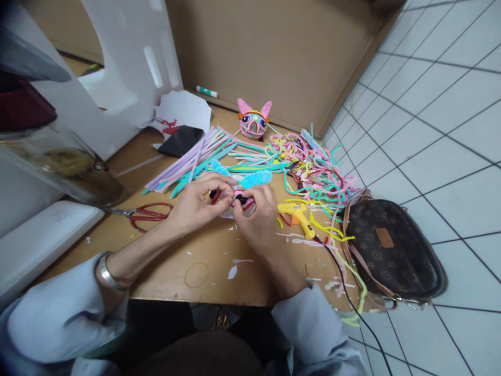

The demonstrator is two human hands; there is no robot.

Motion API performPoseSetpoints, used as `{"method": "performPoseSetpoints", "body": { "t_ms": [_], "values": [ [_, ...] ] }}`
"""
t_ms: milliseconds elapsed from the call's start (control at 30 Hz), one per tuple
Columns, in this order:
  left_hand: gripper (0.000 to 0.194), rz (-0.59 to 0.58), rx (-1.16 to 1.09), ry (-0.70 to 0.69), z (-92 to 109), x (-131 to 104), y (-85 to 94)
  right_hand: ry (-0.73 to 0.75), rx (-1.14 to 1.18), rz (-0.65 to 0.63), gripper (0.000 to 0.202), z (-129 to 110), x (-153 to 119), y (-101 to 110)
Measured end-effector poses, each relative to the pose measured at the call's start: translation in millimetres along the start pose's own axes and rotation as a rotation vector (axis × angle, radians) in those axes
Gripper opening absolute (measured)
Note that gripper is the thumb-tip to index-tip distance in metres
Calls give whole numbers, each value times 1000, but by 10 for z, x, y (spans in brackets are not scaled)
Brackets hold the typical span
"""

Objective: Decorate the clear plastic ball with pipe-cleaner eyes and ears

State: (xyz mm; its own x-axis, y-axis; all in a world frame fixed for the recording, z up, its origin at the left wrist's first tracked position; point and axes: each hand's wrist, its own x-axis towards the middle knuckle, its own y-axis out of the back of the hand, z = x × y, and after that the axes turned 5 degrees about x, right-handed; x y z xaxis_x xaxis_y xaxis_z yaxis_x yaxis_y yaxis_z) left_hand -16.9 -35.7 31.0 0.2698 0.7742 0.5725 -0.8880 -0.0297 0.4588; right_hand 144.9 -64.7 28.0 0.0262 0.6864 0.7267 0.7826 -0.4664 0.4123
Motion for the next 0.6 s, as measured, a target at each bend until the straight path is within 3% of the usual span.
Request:
{"method": "performPoseSetpoints", "body": {
  "t_ms": [600],
  "values": [
    [5,-6,-1,-15,15,-5,19,-34,70,-11,6,-1,-12,9]
  ]
}}
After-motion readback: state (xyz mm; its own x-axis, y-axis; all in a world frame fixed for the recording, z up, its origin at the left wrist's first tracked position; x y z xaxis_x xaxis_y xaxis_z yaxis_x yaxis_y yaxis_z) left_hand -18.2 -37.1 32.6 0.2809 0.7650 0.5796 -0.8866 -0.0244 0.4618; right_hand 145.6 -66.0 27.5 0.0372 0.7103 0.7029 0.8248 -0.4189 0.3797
